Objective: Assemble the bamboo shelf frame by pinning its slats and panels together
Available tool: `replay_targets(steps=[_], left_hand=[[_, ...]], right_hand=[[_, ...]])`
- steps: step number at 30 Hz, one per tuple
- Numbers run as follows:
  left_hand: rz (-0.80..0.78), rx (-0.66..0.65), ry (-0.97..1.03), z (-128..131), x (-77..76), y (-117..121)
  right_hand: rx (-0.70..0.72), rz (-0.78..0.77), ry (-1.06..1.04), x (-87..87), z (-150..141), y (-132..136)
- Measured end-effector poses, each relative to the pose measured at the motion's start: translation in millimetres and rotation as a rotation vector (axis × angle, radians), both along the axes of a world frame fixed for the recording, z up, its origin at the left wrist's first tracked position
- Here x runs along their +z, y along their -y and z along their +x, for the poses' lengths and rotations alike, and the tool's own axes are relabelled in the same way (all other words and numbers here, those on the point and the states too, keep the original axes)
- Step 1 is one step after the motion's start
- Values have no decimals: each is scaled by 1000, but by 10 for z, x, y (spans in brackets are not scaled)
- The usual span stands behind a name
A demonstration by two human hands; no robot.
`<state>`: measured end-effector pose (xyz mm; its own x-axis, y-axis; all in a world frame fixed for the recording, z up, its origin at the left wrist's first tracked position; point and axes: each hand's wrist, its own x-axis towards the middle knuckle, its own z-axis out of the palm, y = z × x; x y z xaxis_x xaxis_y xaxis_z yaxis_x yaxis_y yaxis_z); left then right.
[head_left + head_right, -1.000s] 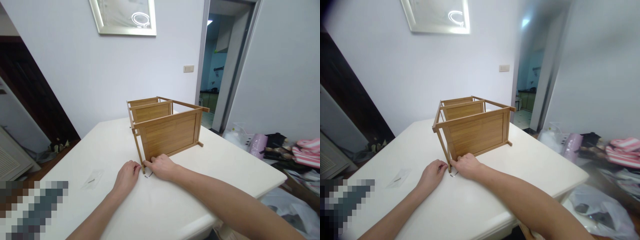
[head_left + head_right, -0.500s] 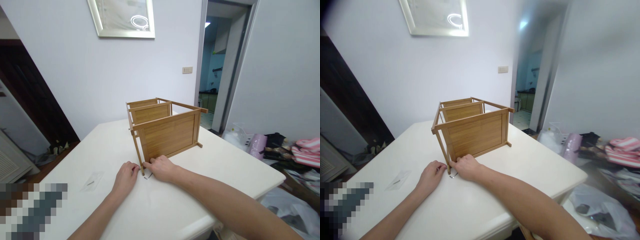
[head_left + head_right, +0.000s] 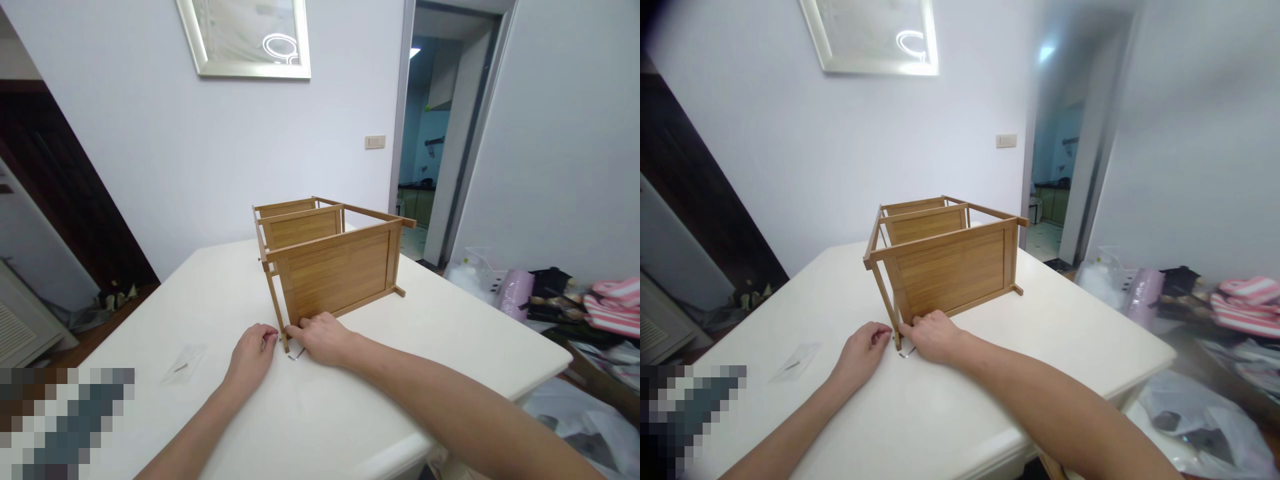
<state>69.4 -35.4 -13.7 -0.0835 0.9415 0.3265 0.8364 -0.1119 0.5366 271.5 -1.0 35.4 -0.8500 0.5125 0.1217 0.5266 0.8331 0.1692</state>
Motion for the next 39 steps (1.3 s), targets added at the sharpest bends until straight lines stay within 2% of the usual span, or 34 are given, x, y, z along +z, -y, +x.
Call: replay_targets(steps=[4, 9, 12, 19, 27, 34, 39], left_hand=[[-1, -59, -65, 19, -7, -2], [-5, -68, -16, 0, -19, -5], [9, -32, 30, -16, -18, -1], [11, -75, -103, 18, -11, 1], [44, -9, 14, -27, -34, -10], [-11, -73, -151, 15, 2, 18], [-22, -18, -87, 44, 13, 3]], right_hand=[[17, 11, -30, 5, 3, 1], [17, 0, -57, 39, 5, 20], [-3, -27, -82, 48, 9, 21], [-13, -48, -105, 13, 13, 0], [-10, -48, -123, 18, 18, -6], [-22, -31, -130, 23, 20, 4], [-16, -37, -133, 17, 18, 4]])
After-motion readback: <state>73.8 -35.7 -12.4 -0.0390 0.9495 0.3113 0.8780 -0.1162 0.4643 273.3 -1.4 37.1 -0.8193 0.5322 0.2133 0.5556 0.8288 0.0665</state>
